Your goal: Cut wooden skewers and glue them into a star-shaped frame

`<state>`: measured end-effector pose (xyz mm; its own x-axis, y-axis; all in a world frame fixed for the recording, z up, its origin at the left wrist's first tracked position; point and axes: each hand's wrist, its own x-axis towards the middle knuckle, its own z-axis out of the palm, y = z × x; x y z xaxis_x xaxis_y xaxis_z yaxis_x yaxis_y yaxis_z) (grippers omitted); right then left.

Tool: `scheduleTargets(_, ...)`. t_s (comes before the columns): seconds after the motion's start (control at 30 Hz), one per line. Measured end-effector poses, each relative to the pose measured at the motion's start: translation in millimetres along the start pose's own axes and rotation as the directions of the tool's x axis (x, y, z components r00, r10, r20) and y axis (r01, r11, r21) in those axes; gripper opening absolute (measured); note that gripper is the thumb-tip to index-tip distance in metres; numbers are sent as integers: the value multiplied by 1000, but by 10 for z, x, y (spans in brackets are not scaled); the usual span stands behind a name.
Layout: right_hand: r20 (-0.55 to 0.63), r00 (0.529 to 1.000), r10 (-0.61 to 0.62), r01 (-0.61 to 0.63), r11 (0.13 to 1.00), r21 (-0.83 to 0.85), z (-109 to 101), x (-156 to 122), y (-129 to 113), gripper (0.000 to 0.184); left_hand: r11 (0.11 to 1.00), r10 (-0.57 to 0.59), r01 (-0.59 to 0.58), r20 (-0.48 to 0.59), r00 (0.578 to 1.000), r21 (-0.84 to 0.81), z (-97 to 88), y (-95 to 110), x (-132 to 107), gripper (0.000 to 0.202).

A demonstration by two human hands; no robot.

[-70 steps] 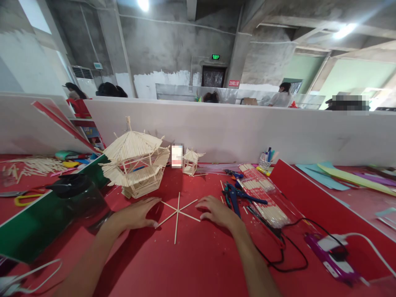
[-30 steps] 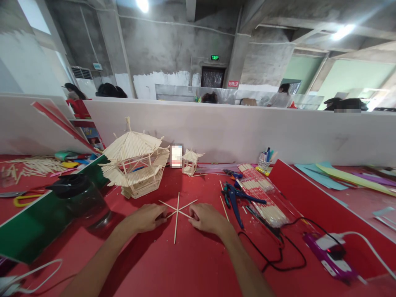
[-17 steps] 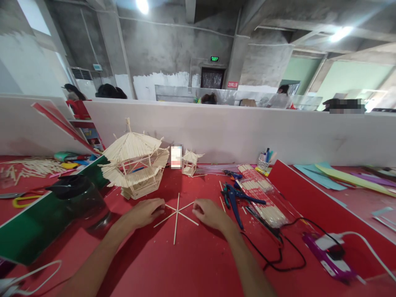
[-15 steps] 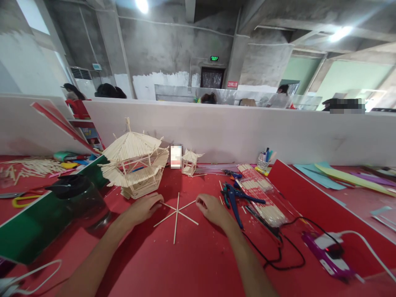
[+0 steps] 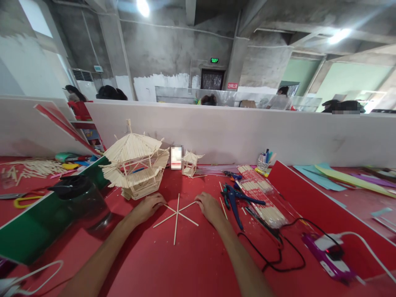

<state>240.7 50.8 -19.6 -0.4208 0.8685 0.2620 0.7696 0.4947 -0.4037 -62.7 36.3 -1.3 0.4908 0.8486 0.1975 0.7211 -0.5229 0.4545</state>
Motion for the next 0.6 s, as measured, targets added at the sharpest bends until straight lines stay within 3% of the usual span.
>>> scheduleTargets(0.6,4,999,32,-32,999,-31,10,32,-39,21,999,-34,34,-14,999,25,12,62,25,26)
